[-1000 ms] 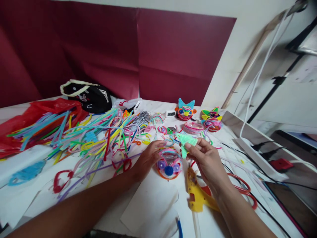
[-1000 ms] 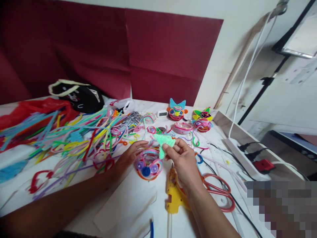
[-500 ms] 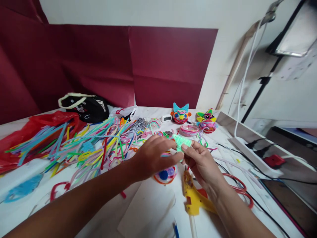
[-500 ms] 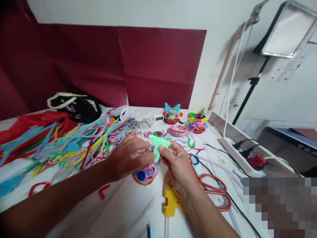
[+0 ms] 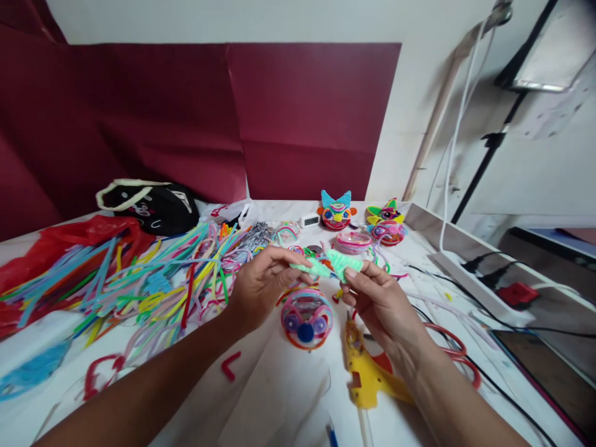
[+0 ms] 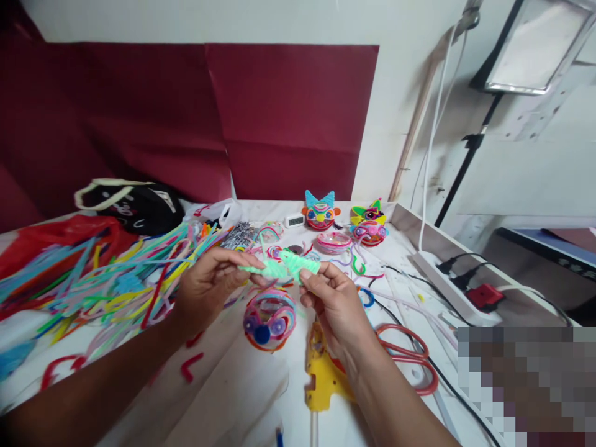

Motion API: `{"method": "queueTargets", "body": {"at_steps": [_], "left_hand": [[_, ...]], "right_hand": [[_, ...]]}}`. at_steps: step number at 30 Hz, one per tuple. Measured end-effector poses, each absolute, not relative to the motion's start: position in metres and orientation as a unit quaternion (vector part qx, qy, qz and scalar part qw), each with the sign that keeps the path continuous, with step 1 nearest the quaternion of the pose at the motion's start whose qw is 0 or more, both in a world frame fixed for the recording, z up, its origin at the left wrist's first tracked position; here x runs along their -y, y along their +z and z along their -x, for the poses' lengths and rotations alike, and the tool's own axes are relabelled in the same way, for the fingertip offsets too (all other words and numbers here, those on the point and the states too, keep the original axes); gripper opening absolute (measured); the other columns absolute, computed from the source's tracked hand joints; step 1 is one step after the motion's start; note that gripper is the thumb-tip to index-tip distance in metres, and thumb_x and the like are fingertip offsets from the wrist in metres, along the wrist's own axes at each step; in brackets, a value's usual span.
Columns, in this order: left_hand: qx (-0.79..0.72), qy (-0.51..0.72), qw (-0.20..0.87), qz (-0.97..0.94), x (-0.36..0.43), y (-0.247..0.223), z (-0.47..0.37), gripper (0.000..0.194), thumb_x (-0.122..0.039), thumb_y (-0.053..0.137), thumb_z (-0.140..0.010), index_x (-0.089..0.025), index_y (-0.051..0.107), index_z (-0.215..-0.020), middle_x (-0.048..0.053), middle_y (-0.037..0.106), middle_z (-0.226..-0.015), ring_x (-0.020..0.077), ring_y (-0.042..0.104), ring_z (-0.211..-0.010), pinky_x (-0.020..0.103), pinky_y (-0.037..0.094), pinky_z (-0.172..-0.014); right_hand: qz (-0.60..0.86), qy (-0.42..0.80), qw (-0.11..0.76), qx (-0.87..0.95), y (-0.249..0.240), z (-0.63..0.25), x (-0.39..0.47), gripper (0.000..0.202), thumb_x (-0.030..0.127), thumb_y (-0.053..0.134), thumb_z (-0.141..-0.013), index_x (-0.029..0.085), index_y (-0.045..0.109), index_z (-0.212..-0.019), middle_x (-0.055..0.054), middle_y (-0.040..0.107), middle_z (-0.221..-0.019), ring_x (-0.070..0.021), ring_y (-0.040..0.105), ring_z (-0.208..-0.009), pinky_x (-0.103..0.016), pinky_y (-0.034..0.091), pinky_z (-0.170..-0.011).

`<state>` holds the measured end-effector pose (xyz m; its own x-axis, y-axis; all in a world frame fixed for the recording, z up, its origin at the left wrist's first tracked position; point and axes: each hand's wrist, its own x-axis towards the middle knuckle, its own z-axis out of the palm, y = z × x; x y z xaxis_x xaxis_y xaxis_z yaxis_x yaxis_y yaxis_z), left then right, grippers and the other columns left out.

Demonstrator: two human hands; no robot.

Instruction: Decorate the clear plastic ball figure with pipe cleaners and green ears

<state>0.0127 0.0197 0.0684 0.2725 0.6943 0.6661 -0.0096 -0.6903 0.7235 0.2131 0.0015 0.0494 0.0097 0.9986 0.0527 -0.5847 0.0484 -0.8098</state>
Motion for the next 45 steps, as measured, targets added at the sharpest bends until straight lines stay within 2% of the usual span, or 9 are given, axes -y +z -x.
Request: {"method": "queueTargets", "body": {"at_steps": [3,8,14,19,23,29,35,41,45], "left_hand": [[-0.262,0.574,0.381,-0.676,-0.024,0.067,-0.01,0.017,-0.024,0.07,-0.082,-0.017,0.059,-0.092,0.003,0.07,-0.091,0.0135,0.071,-0.079,0.023,0.06,-0.071],[-0.329,0.565,0.361,-0.665,-0.027,0.06,-0.001,0.015,-0.025,0.065,-0.084,-0.017,0.059,-0.096,0.003,0.067,-0.09,0.011,0.065,-0.073,0.022,0.056,-0.067],[-0.378,0.55,0.323,-0.671,-0.03,0.047,0.009,0.019,-0.027,0.064,-0.082,-0.017,0.065,-0.098,0.005,0.064,-0.105,0.012,0.064,-0.074,0.023,0.054,-0.065],[-0.411,0.527,0.315,-0.674,-0.033,0.039,0.019,0.016,-0.029,0.065,-0.082,-0.018,0.068,-0.093,0.001,0.066,-0.083,0.0115,0.059,-0.063,0.022,0.047,-0.057],[-0.413,0.512,0.286,-0.697,-0.032,0.036,0.023,0.012,-0.027,0.068,-0.08,-0.018,0.069,-0.089,0.001,0.068,-0.083,0.0109,0.058,-0.065,0.021,0.045,-0.058],[-0.377,0.546,0.348,-0.662,-0.033,0.031,0.023,0.035,-0.026,0.072,-0.079,-0.021,0.06,-0.111,0.001,0.069,-0.093,0.0133,0.066,-0.079,0.023,0.052,-0.07],[-0.411,0.549,0.345,-0.64,-0.03,0.035,0.02,0.02,-0.03,0.072,-0.078,-0.017,0.065,-0.091,-0.002,0.065,-0.068,0.0119,0.065,-0.061,0.02,0.05,-0.057],[-0.447,0.532,0.312,-0.648,-0.026,0.036,0.021,0.026,-0.035,0.062,-0.086,-0.018,0.062,-0.106,-0.006,0.063,-0.058,0.0133,0.067,-0.05,0.02,0.05,-0.05],[-0.435,0.518,0.251,-0.693,-0.028,0.035,0.02,0.026,-0.032,0.06,-0.089,-0.019,0.062,-0.11,-0.007,0.062,-0.057,0.0125,0.067,-0.054,0.02,0.05,-0.055]], "right_hand": [[0.314,0.609,0.648,0.332,0.047,-0.212,-0.002,0.028,0.023,0.09,-0.058,0.02,0.068,-0.074,0.005,0.061,-0.059,-0.0075,0.055,-0.053,-0.017,0.039,-0.045],[0.346,0.589,0.65,0.332,0.046,-0.212,-0.004,0.041,0.02,0.09,-0.057,0.022,0.072,-0.094,0.003,0.068,-0.064,-0.0113,0.063,-0.057,-0.018,0.045,-0.047],[0.367,0.588,0.637,0.338,0.043,-0.212,-0.006,0.026,0.026,0.09,-0.056,0.021,0.071,-0.074,0.002,0.069,-0.065,-0.0134,0.067,-0.059,-0.02,0.046,-0.047],[0.385,0.59,0.615,0.354,0.041,-0.212,-0.007,0.025,0.032,0.089,-0.059,0.019,0.07,-0.068,0.002,0.063,-0.059,-0.0114,0.061,-0.056,-0.02,0.045,-0.048],[0.402,0.579,0.607,0.368,0.04,-0.211,-0.007,0.027,0.037,0.089,-0.059,0.018,0.071,-0.066,0.002,0.06,-0.057,-0.0086,0.052,-0.053,-0.019,0.04,-0.047],[0.421,0.573,0.598,0.37,0.041,-0.209,-0.005,0.029,0.034,0.092,-0.053,0.018,0.071,-0.066,0.003,0.058,-0.057,-0.009,0.051,-0.055,-0.019,0.04,-0.048],[0.428,0.573,0.59,0.376,0.041,-0.21,-0.005,0.031,0.034,0.092,-0.052,0.021,0.07,-0.07,0.003,0.061,-0.061,-0.011,0.054,-0.059,-0.02,0.039,-0.05],[0.439,0.561,0.573,0.405,0.038,-0.213,-0.006,0.032,0.04,0.088,-0.058,0.018,0.065,-0.061,0.002,0.061,-0.06,-0.0102,0.05,-0.059,-0.022,0.039,-0.054],[0.445,0.549,0.569,0.42,0.033,-0.216,-0.009,0.029,0.036,0.088,-0.059,0.018,0.064,-0.061,0.005,0.056,-0.056,-0.0079,0.046,-0.055,-0.022,0.037,-0.056]]}}
